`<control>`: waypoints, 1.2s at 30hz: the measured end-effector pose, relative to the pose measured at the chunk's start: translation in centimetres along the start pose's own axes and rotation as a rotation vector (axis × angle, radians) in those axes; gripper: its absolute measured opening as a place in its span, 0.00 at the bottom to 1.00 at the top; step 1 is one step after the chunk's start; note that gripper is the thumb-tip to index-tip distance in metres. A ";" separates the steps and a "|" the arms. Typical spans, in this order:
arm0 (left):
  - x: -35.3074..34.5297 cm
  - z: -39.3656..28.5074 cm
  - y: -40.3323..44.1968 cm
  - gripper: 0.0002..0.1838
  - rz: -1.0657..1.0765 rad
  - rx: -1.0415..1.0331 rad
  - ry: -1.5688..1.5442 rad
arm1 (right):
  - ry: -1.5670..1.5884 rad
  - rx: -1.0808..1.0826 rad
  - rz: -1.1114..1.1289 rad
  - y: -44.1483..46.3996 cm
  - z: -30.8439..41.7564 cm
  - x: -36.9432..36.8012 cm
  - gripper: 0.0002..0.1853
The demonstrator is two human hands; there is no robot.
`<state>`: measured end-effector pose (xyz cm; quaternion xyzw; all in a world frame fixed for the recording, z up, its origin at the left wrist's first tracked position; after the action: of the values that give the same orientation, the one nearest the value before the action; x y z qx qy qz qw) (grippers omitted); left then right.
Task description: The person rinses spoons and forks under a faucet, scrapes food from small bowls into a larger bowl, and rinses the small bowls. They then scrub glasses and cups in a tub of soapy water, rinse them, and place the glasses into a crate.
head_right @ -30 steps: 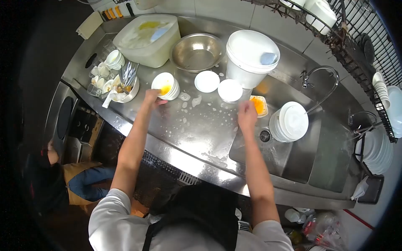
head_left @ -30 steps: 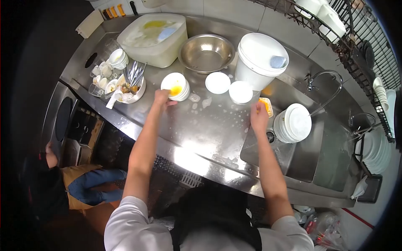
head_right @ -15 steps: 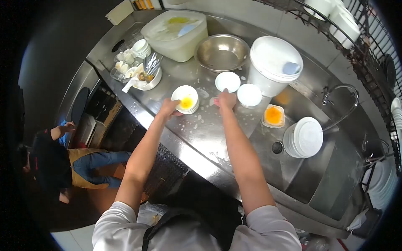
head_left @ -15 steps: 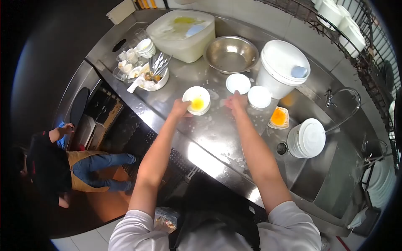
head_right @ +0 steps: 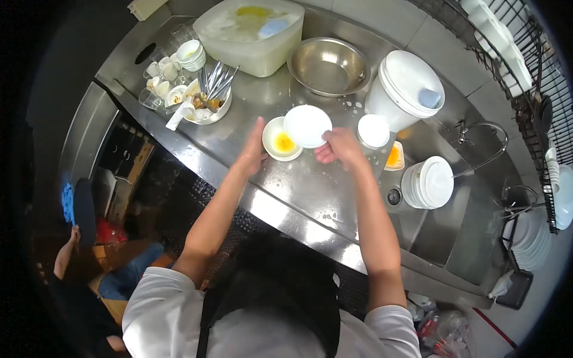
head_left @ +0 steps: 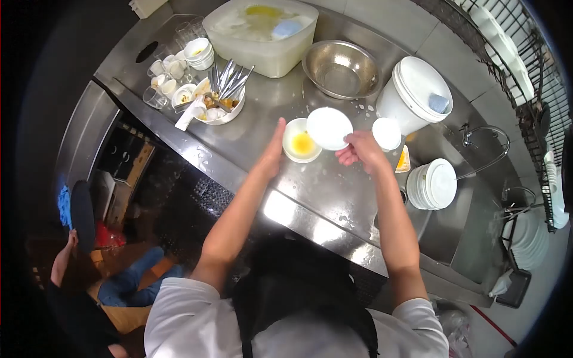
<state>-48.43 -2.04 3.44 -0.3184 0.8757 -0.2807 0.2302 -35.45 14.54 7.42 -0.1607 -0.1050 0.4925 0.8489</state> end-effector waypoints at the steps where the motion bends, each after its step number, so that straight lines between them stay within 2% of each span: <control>1: 0.0 -0.1 0.5 0.46 0.002 -0.020 0.003 | -0.014 0.008 0.001 -0.1 0.0 -0.8 0.14; 3: 0.1 -0.1 1.1 0.48 0.001 -0.050 0.022 | -0.025 0.018 0.003 -0.5 -0.6 -2.7 0.13; 6: 0.1 0.2 1.2 0.50 -0.048 0.016 0.006 | -0.044 0.113 -0.061 -0.2 -1.5 -4.4 0.13; 10: -0.5 0.5 2.3 0.41 -0.018 0.065 0.061 | -0.008 0.068 -0.074 0.4 -3.3 -4.5 0.15; 11: -0.3 0.5 2.6 0.39 -0.030 0.072 0.078 | 0.044 0.097 -0.143 0.1 -3.2 -3.7 0.15; 13: -0.5 0.6 3.0 0.32 -0.091 0.075 0.120 | 0.060 0.127 -0.417 -0.8 -3.8 1.0 0.15; 16: -2.0 1.1 4.7 0.31 -0.183 0.051 0.086 | 0.213 0.244 -0.830 -2.3 -8.7 11.4 0.13; 17: -3.2 0.8 4.7 0.30 -0.193 0.058 0.066 | 0.157 0.188 -0.852 -2.1 -11.0 14.8 0.12; 18: -4.4 0.4 4.7 0.29 -0.218 0.060 0.039 | 0.100 0.136 -0.856 -1.6 -12.3 17.2 0.11; 19: -5.2 0.4 6.8 0.26 -0.174 -0.090 0.011 | 0.150 0.140 -0.804 -1.2 -12.0 17.4 0.11; 20: -5.8 1.4 10.3 0.24 -0.139 -0.129 -0.072 | 0.195 0.145 -0.735 -0.7 -11.4 16.8 0.10; 21: -6.5 1.0 10.5 0.23 -0.216 -0.108 -0.042 | 0.267 0.126 -0.665 0.0 -11.5 16.5 0.09; 22: -7.2 1.0 13.1 0.26 -0.182 -0.345 0.081 | 0.339 0.102 -0.599 0.8 -11.8 16.2 0.08; 23: -7.8 0.2 12.4 0.27 -0.211 -0.145 0.131 | 0.383 0.088 -0.577 1.3 -12.2 16.4 0.07; 24: -8.2 -1.1 11.6 0.21 -0.404 -0.281 0.138 | 0.428 0.070 -0.572 1.5 -12.7 16.6 0.07; 26: -8.9 -1.8 10.9 0.25 -0.331 -0.226 0.051 | 0.492 0.118 -0.541 1.7 -12.8 16.5 0.08; 28: -8.1 -1.6 10.8 0.28 -0.329 -0.324 0.013 | 0.586 0.122 -0.611 0.7 -12.7 16.1 0.08; 29: -7.4 -2.1 9.5 0.26 -0.309 -0.396 0.039 | 0.622 0.139 -0.651 0.0 -12.9 16.1 0.08; 31: -3.9 -3.0 5.0 0.23 -0.257 -0.533 0.095 | 0.674 0.209 -0.730 -2.0 -13.2 15.7 0.07; 33: 1.7 -4.8 1.9 0.16 -0.413 -0.787 0.273 | 0.544 0.292 -0.743 -2.7 -12.5 13.9 0.06; 35: 8.5 -8.3 -1.9 0.10 -0.654 -0.846 0.379 | 0.414 0.357 -0.709 -2.8 -8.9 9.6 0.05; 36: 11.4 -10.8 -4.6 0.10 -0.740 -0.796 0.356 | 0.296 0.453 -0.589 -1.6 -5.8 6.7 0.06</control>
<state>-60.66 -9.12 11.81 -0.6139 0.7693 -0.0406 -0.1722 -28.90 18.63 2.81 -0.0017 0.0882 0.2104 0.9736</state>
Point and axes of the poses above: each hand's wrist, its own y-axis towards the middle knuckle, its own x-axis out of the back of the hand, z = x × y, the point moved 8 cm from there along y, towards the middle knuckle, and after that the axes turned 9 degrees about x, right-handed, at the moved point
